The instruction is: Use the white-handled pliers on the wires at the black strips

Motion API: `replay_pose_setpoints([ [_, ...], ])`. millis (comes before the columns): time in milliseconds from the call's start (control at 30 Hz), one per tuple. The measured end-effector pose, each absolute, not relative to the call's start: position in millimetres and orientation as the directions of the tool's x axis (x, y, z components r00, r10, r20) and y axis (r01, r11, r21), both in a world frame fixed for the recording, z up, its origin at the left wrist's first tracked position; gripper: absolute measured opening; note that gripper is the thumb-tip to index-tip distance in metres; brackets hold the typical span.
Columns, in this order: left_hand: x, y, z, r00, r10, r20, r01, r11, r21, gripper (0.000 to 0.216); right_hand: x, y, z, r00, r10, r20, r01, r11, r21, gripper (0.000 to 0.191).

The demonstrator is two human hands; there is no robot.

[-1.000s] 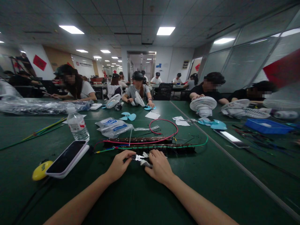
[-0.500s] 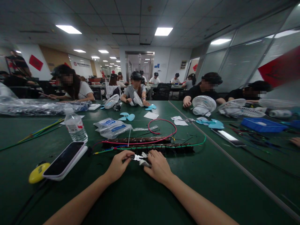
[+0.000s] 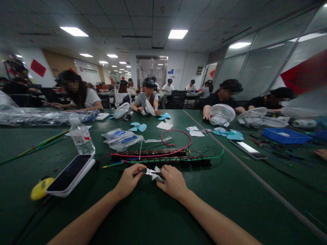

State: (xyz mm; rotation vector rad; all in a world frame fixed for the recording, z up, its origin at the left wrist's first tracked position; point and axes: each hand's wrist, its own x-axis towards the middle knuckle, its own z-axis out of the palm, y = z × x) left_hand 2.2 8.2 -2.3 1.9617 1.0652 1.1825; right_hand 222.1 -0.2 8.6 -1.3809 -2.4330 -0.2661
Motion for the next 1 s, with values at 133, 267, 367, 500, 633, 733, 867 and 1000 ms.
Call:
replay_pose_setpoints([
  [133,2.4,8.4,-2.7,0.288,0.858,0.426,0.343,-0.508,0.790,0.019,222.2,-1.8,9.5,-0.467,0.805,0.365,0.864,0.504,-0.005,0.020],
  [267,1.7,9.5,-4.5,0.295,0.841,0.454,0.383,-0.540,0.750,0.021,221.5,-2.9,11.6,-0.462,0.814,0.351,0.870,0.494,0.001,0.019],
  [367,0.9,10.0,-5.5,0.298,0.828,0.475,0.419,-0.561,0.714,0.023,221.0,-3.4,12.4,-0.457,0.819,0.348,0.873,0.487,0.001,0.020],
  [500,0.2,9.3,-4.2,0.304,0.812,0.498,0.471,-0.583,0.662,0.023,220.5,-4.2,14.1,-0.454,0.826,0.335,0.876,0.482,-0.002,0.020],
  [633,-0.2,9.3,-1.9,0.330,0.775,0.539,0.498,-0.628,0.598,0.022,220.2,-5.0,15.7,-0.451,0.831,0.325,0.877,0.480,-0.012,0.020],
  [733,0.1,9.5,-0.4,0.358,0.744,0.565,0.510,-0.662,0.549,0.020,220.0,-5.3,15.6,-0.445,0.836,0.322,0.881,0.473,-0.011,0.021],
  [867,0.9,9.0,1.2,0.380,0.726,0.573,0.538,-0.677,0.502,0.018,220.0,-5.5,15.0,-0.442,0.837,0.323,0.883,0.469,-0.004,0.021],
  [1000,1.0,9.9,-0.5,0.378,0.737,0.560,0.561,-0.663,0.495,0.017,220.3,-5.3,14.4,-0.442,0.835,0.327,0.884,0.467,0.004,0.019],
])
